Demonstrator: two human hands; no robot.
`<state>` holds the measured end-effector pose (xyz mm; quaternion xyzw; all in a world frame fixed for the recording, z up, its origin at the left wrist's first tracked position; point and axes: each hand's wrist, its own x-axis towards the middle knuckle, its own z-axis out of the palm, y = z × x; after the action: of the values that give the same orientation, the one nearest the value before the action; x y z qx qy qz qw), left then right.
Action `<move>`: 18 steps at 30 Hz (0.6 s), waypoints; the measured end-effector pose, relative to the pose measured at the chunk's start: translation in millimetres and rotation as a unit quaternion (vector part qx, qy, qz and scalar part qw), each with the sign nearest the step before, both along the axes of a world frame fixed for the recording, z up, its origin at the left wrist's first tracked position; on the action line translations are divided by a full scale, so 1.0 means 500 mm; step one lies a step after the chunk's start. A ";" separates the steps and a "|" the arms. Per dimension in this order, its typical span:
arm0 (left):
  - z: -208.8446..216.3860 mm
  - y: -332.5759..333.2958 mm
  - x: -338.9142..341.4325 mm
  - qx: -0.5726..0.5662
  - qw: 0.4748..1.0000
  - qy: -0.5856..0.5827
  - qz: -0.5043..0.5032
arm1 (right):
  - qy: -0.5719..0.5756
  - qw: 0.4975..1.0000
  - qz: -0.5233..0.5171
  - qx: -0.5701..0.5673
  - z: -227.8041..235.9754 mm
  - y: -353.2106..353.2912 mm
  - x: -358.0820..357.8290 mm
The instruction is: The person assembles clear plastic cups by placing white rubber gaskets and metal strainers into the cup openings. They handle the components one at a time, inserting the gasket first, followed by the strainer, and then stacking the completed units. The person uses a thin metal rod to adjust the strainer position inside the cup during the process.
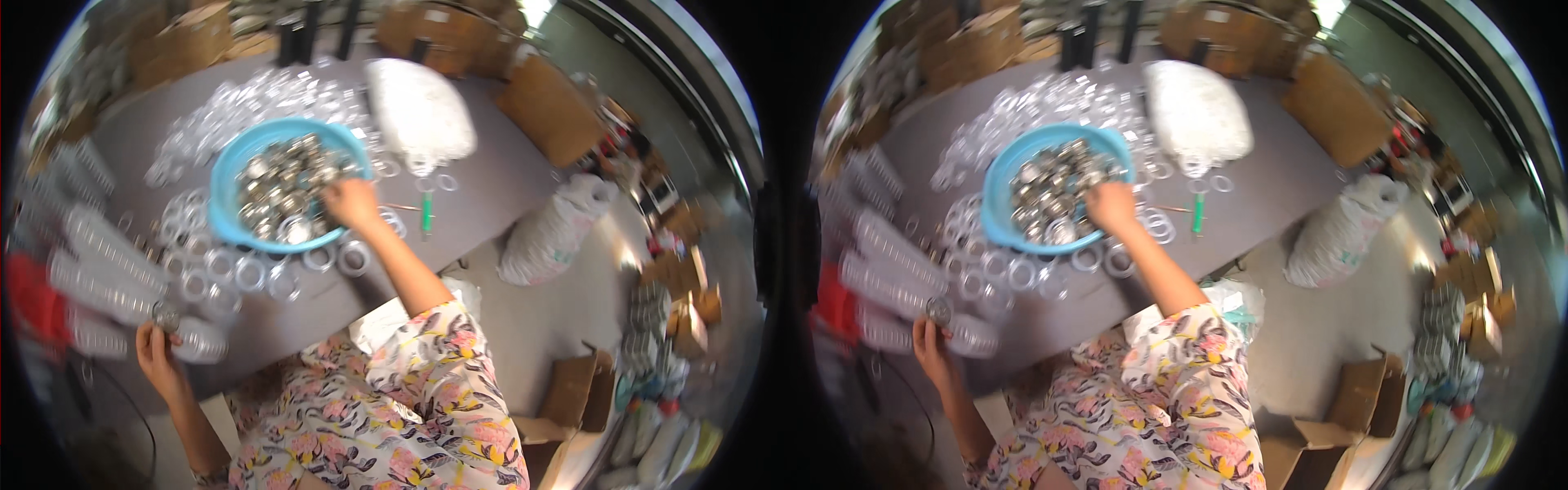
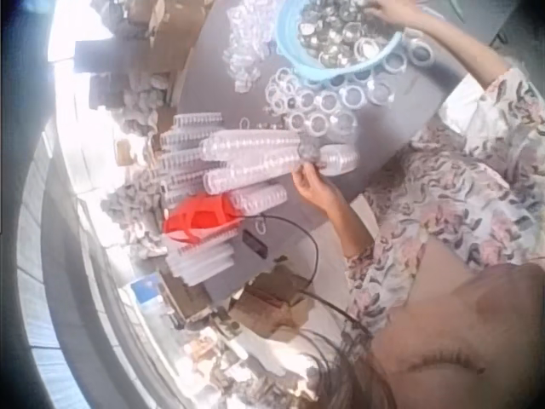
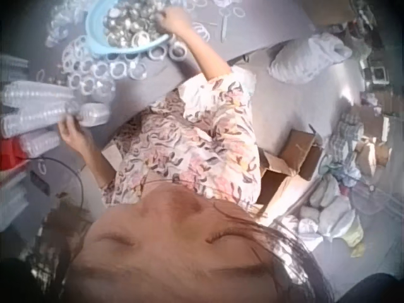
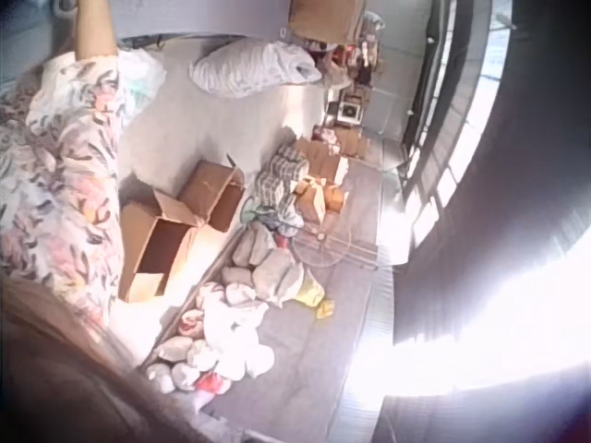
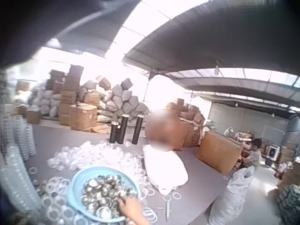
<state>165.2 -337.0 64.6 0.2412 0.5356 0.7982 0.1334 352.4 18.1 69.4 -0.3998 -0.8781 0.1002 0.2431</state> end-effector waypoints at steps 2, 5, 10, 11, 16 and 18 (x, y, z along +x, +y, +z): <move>-0.029 -0.044 -0.012 -0.004 0.997 -0.058 0.051 | 0.266 0.963 0.004 -0.030 -0.044 0.008 0.001; -0.029 -0.076 -0.010 -0.069 0.994 0.039 0.074 | 0.458 0.882 -0.047 -0.103 0.024 -0.085 0.006; 0.029 -0.065 0.017 -0.226 0.882 0.403 0.096 | 0.359 0.893 0.184 -0.201 0.057 -0.314 -0.038; 0.032 -0.061 0.014 -0.255 0.859 0.436 0.088 | 0.334 0.882 0.282 -0.178 0.037 -0.335 -0.054; 0.036 -0.064 0.005 -0.358 0.770 0.527 0.036 | 0.259 0.875 0.377 -0.157 -0.004 -0.407 -0.112; 0.033 -0.067 0.004 -0.379 0.757 0.533 0.016 | 0.251 0.876 0.381 -0.155 -0.010 -0.420 -0.121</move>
<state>167.2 -370.4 81.0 0.5485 0.7826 0.2747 -0.1059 292.0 -192.0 64.7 -0.0278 -0.8452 0.4168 0.3335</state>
